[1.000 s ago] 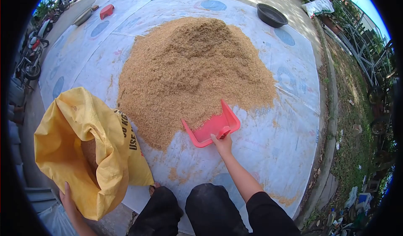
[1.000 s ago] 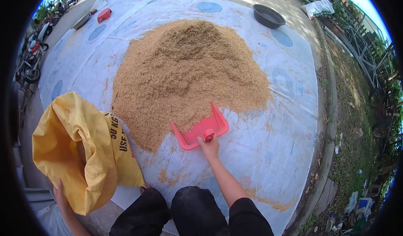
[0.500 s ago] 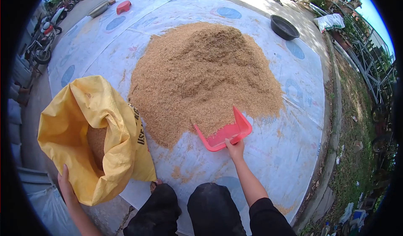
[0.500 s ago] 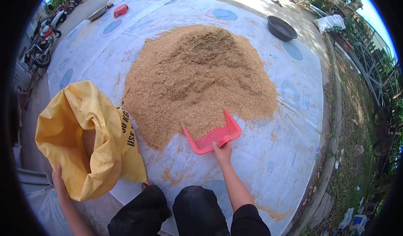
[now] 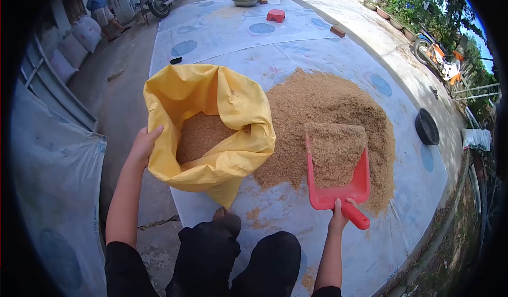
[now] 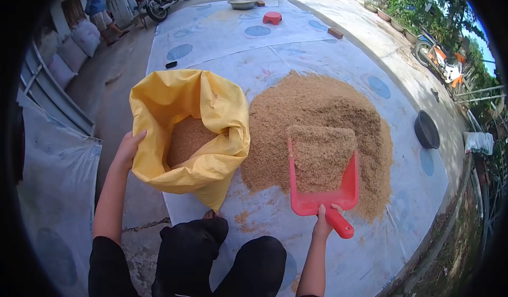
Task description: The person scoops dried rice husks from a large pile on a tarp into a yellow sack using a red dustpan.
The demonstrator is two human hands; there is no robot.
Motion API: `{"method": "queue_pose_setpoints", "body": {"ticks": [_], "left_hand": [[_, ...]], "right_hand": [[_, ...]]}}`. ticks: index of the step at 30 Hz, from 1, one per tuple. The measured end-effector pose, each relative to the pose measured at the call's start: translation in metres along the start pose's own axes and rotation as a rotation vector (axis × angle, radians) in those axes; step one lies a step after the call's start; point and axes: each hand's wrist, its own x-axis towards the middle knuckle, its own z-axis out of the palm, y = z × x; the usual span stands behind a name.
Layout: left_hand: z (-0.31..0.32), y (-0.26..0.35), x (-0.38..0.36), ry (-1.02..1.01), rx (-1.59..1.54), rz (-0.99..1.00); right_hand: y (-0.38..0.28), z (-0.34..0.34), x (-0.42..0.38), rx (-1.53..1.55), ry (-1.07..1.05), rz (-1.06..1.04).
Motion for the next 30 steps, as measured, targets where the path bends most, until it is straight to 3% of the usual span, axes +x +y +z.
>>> {"method": "queue_pose_setpoints", "body": {"ticks": [7, 11, 17, 22, 26, 28, 30], "left_hand": [[-0.003, 0.024, 0.000, 0.094, 0.008, -0.033], [-0.017, 0.016, 0.016, 0.096, -0.016, -0.032], [-0.025, 0.021, 0.018, 0.091, -0.156, -0.037], [-0.025, 0.029, 0.017, 0.095, -0.157, -0.075], [-0.024, 0.028, 0.017, 0.067, -0.178, -0.068], [-0.024, 0.028, 0.016, 0.041, -0.168, -0.057], [-0.023, 0.025, 0.016, 0.047, -0.189, -0.058]], "right_hand": [[-0.085, 0.061, 0.034, -0.060, -0.235, -0.154], [-0.137, 0.097, 0.047, -0.091, -0.368, -0.171], [-0.207, 0.156, 0.056, 0.097, -0.461, -0.104], [-0.225, 0.212, 0.055, -0.215, -0.739, -0.261], [-0.222, 0.260, 0.043, -0.299, -0.875, -0.199], [-0.222, 0.277, 0.036, -0.423, -1.009, -0.377], [-0.226, 0.288, 0.029, -0.491, -1.077, -0.379]]}}
